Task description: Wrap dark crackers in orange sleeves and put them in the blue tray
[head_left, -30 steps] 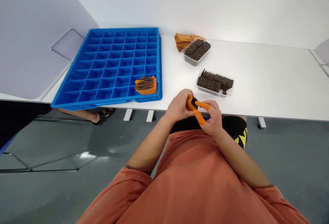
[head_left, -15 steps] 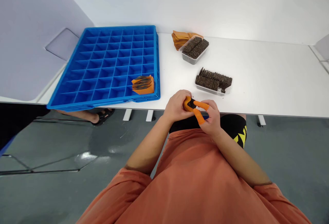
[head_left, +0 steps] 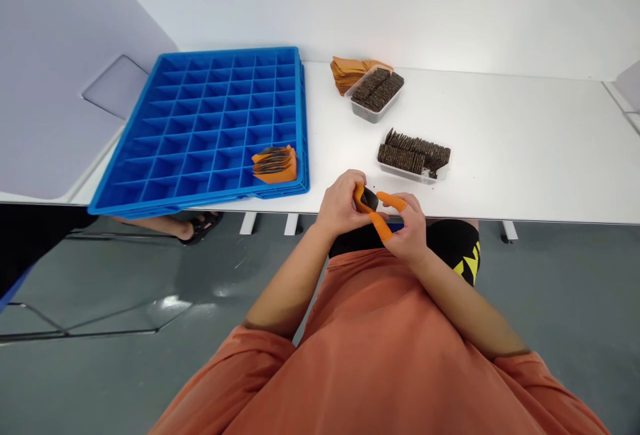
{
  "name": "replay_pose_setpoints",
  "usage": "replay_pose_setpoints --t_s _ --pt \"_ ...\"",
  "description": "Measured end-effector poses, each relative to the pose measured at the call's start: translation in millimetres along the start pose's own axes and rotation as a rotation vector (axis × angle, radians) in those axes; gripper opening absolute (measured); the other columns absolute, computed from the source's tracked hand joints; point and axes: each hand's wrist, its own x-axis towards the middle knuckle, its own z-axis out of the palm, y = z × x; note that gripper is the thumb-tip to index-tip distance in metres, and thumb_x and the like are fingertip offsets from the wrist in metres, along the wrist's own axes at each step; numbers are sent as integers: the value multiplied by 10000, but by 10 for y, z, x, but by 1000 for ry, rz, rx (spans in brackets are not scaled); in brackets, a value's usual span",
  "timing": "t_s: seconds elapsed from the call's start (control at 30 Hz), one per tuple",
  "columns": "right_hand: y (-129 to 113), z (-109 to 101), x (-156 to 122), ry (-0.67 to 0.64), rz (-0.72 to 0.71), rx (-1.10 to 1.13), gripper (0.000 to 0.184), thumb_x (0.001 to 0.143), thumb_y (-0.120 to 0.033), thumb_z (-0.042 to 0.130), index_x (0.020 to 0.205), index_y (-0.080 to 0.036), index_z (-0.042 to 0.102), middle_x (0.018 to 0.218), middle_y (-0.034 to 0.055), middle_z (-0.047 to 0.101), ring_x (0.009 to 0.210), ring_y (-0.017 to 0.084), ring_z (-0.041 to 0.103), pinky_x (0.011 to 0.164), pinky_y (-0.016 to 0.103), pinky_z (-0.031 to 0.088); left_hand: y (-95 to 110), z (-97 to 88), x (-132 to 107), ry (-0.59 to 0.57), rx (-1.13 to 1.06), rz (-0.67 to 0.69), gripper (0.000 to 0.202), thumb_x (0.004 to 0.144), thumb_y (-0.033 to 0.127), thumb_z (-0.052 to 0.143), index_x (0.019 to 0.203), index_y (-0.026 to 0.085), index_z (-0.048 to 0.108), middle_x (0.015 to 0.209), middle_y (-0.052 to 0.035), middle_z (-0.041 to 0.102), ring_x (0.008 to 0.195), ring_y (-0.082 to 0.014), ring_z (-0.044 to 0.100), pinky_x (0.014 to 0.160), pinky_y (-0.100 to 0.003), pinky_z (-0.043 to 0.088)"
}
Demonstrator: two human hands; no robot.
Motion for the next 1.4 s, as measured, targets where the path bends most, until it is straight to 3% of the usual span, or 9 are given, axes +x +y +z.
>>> replay_pose_setpoints --t_s 0.37,0.63,0.77,0.87,0.97,1.13,1.23,1.4 --pt "54 24 -11 -14 15 37 103 929 -243 632 970 -234 725 946 69 707 888 220 642 829 419 551 24 3 17 -16 -21 -35 504 686 418 774 876 252 337 890 8 514 752 -156 453 669 -305 367" --pt "46 27 11 -53 -9 80 83 950 -237 600 962 -240 683 959 66 695 893 220 636 833 413 541 33 -11 15 -55 -18 -74 488 658 402 770 857 245 352 822 34 471 703 -142 397 651 -301 331" --pt "41 43 -1 -52 27 71 66 948 -239 587 949 -235 653 958 70 684 902 228 631 841 424 533 44 -38 28 -118 -39 -118 464 666 440 788 877 232 431 829 29 515 710 -142 434 649 -292 349" --pt "48 42 9 -40 55 78 53 952 -240 581 934 -233 630 942 68 676 890 226 627 833 423 525 41 -59 38 -159 -117 -143 455 691 464 805 949 216 525 870 11 589 731 -150 506 670 -286 402" --pt "73 15 36 -11 85 89 64 964 -245 565 927 -232 616 914 61 664 874 218 624 816 411 516 9 -74 52 -124 -212 -106 462 723 488 828 997 196 598 936 -32 656 803 -179 584 739 -306 467" --pt "105 -38 72 3 89 31 84 964 -263 572 900 -240 623 891 54 669 868 223 614 823 423 505 -94 -108 91 -71 -513 -18 271 907 442 710 962 177 711 1023 -100 733 966 -206 674 892 -348 525" --pt "100 -47 77 -42 67 41 86 953 -258 587 879 -244 628 881 50 678 865 225 613 827 427 503 -130 -136 107 -92 -668 -41 228 915 405 724 942 180 758 988 -99 753 928 -187 693 835 -315 544" --pt "115 -33 75 -59 80 82 78 937 -241 607 873 -243 651 877 46 695 863 223 610 827 421 503 -114 -173 122 -164 -728 -145 246 876 410 773 854 167 750 874 -72 736 768 -146 657 713 -268 530"
